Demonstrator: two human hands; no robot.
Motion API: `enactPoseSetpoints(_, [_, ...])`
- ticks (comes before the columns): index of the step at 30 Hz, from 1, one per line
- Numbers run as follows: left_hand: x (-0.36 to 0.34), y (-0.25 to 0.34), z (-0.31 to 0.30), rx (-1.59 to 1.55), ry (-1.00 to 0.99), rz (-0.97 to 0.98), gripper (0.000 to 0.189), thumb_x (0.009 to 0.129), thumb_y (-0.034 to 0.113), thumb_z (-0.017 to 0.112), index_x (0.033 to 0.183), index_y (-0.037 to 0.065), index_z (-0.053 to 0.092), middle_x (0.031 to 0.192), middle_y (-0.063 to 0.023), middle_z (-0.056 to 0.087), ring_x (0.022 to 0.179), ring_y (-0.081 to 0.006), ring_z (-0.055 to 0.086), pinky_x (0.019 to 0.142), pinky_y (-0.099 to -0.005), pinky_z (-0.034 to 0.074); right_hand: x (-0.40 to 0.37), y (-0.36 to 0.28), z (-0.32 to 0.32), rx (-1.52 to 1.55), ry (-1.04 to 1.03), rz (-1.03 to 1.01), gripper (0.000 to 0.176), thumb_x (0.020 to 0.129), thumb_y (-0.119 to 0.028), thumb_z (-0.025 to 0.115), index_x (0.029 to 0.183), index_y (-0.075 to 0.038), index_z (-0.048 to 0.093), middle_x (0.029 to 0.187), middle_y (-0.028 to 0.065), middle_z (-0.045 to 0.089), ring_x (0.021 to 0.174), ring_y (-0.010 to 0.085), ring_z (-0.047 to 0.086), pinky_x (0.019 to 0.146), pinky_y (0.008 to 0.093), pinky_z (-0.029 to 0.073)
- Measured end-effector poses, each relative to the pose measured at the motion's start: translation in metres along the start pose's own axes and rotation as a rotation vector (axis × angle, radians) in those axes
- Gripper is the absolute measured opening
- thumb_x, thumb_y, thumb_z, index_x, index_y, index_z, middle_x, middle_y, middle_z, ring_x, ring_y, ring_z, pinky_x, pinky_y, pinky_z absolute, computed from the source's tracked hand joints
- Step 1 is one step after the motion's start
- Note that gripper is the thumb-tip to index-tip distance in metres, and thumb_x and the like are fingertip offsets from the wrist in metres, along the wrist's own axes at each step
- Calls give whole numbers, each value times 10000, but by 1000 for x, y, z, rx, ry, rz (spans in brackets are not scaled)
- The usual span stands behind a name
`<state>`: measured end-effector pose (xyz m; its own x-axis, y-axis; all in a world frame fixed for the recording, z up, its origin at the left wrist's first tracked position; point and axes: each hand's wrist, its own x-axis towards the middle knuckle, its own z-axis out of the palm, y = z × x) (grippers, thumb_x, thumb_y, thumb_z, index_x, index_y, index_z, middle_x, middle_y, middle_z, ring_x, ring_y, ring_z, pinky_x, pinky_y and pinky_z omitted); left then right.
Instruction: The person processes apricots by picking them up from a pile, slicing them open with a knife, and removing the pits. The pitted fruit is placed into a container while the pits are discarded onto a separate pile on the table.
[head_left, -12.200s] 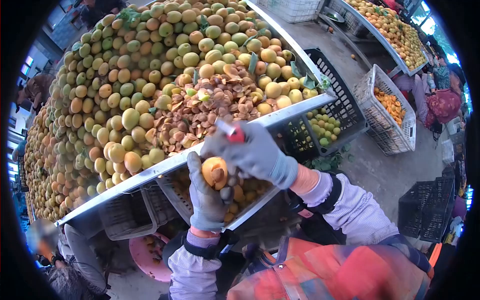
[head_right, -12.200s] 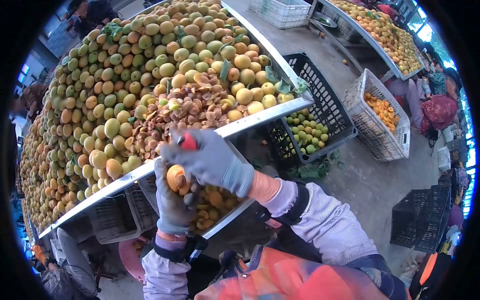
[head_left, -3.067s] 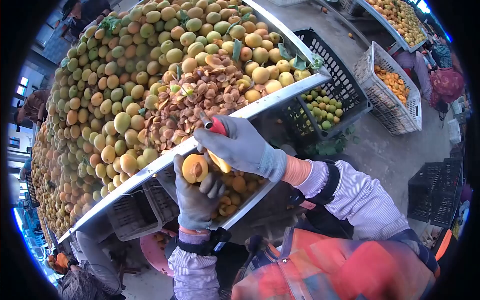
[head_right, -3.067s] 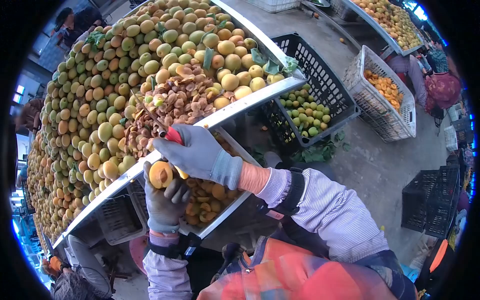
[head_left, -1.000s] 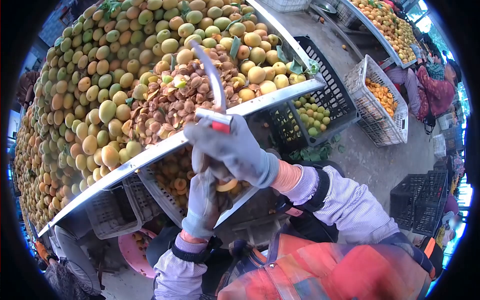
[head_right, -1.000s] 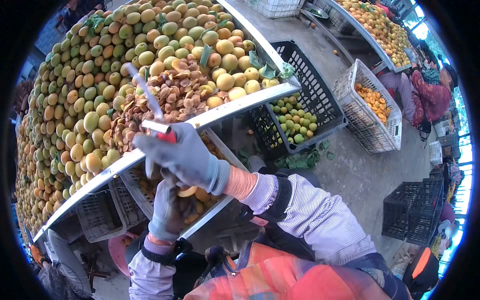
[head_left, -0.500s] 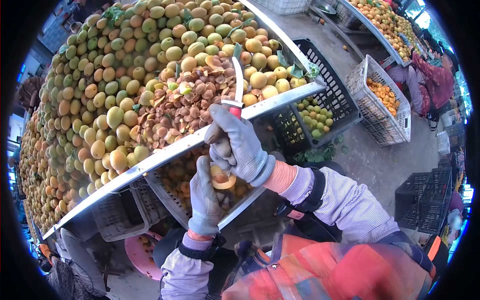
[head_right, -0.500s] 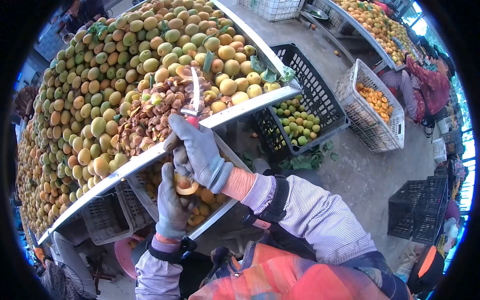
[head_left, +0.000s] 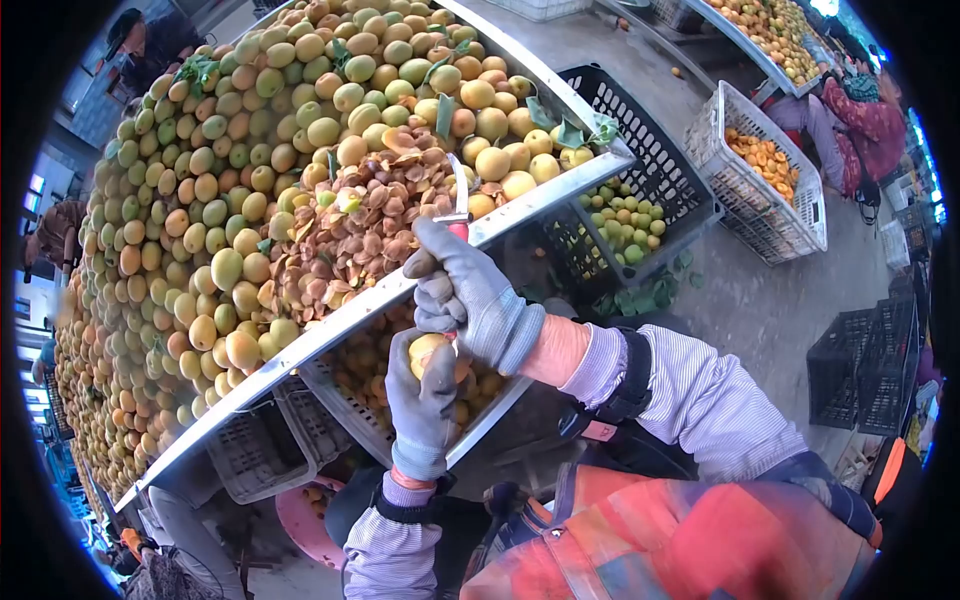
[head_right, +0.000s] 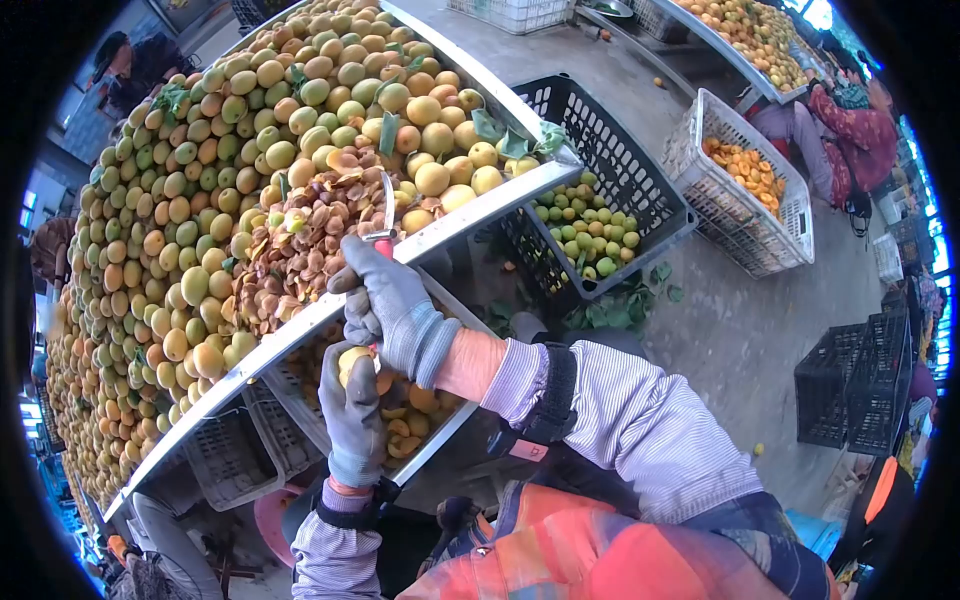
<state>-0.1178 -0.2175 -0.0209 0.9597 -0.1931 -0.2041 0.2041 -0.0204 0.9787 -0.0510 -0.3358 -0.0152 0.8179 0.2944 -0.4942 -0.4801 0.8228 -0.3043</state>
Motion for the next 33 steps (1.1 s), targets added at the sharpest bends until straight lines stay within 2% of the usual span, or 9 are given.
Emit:
enactPoseSetpoints(12, [3,-7,-4,156,19,63,332,767,138,636,1032,-11,502,886,-62,574,817,-110,517,761,-241,433,4,-2,-8,87,-36,47,369,880,-427,562,778,-77,510,484,-76,327,375,26,265,364,169,253])
enactPoseSetpoints(18, [-1,1,-3,311,-82,198,446,919,406,482,1106,1,456,911,-46,540,823,-102,484,738,-228,410,-10,-8,9,-31,-20,-84,402,870,-434,572,766,-51,510,458,-63,303,347,44,245,367,195,250])
enactPoseSetpoints(21, [-3,-4,-8,217,-120,80,366,968,318,382,1104,-9,475,885,-46,523,818,-135,503,749,-263,417,-16,-18,20,-101,32,-165,423,866,-447,572,751,-43,516,444,-53,305,335,53,240,366,210,252])
enactPoseSetpoints(26, [17,-6,-22,218,-40,371,241,957,156,403,1069,-23,519,878,-72,561,738,-146,533,661,-263,459,-5,-31,12,-43,11,-236,425,841,-446,599,748,-35,541,481,-33,374,332,64,259,349,221,257])
enactPoseSetpoints(27, [23,2,-34,108,-72,27,197,878,27,519,1070,-20,515,900,-81,562,698,-130,528,611,-257,467,-3,-33,10,-42,4,-235,425,841,-446,599,748,-35,541,481,-33,374,332,64,259,349,221,257])
enactPoseSetpoints(29, [25,18,-20,-2,-2,229,147,900,85,500,999,-17,538,816,-64,558,645,-99,511,555,-237,458,-1,-35,8,-14,-3,-248,418,833,-444,609,742,-42,542,483,-34,380,338,62,275,349,224,268])
enactPoseSetpoints(30, [32,18,-15,278,140,362,351,963,297,388,890,-6,550,655,-20,503,581,-72,461,551,-221,424,-2,-36,10,-25,22,-269,410,828,-442,616,731,-49,549,484,-38,382,343,59,281,351,226,272])
enactPoseSetpoints(31, [40,32,-24,-276,51,-104,554,959,471,292,828,-3,548,533,19,362,510,-70,368,550,-215,381,-2,-38,11,-22,32,-276,404,836,-438,607,716,-55,556,483,-43,381,343,58,275,351,221,268])
enactPoseSetpoints(33, [50,35,-31,-506,56,-154,575,926,533,349,807,3,538,523,37,262,486,-82,298,558,-225,353,-1,-40,10,-6,-4,-271,397,848,-427,596,707,-58,560,483,-50,380,344,54,268,353,217,264])
